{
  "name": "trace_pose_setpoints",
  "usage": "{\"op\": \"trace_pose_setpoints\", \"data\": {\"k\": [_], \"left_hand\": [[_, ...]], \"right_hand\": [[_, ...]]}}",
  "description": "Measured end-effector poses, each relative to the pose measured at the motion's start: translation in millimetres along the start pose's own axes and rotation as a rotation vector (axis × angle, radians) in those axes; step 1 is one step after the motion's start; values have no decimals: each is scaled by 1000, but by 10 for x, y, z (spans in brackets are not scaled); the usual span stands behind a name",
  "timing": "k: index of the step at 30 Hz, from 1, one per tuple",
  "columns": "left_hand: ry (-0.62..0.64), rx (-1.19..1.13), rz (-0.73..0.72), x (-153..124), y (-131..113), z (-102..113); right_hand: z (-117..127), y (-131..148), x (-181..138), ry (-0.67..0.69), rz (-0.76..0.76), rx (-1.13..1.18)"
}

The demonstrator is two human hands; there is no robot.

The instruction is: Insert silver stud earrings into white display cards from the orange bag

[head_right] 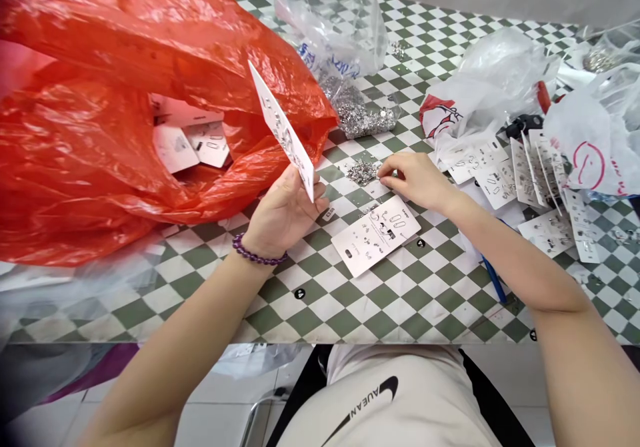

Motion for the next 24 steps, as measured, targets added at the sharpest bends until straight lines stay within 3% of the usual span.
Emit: {"op": "trace_pose_setpoints", "data": {"k": [4, 9, 16, 24], "left_hand": [[-27, 39, 19, -13, 30, 5], [-28, 45, 26, -10, 40, 6], [75, -40, 34, -14, 78, -50], [97, -17, 53, -45, 126, -83]], "right_hand": [[-55, -8, -122, 45, 84, -170], [104, -76, -114, -28, 27, -162], [-8, 54, -132, 50, 146, -464], [6, -21, -145, -2, 80, -404]]}}
Point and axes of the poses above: each hand's wrist, its own x-axis towards the middle knuckle, its own z-axis out of the back of the hand, y = z × x, the point moved 10 cm from there along x, towards the middle knuckle, and after that the axes turned 10 degrees about -y, right-handed, at the moved point
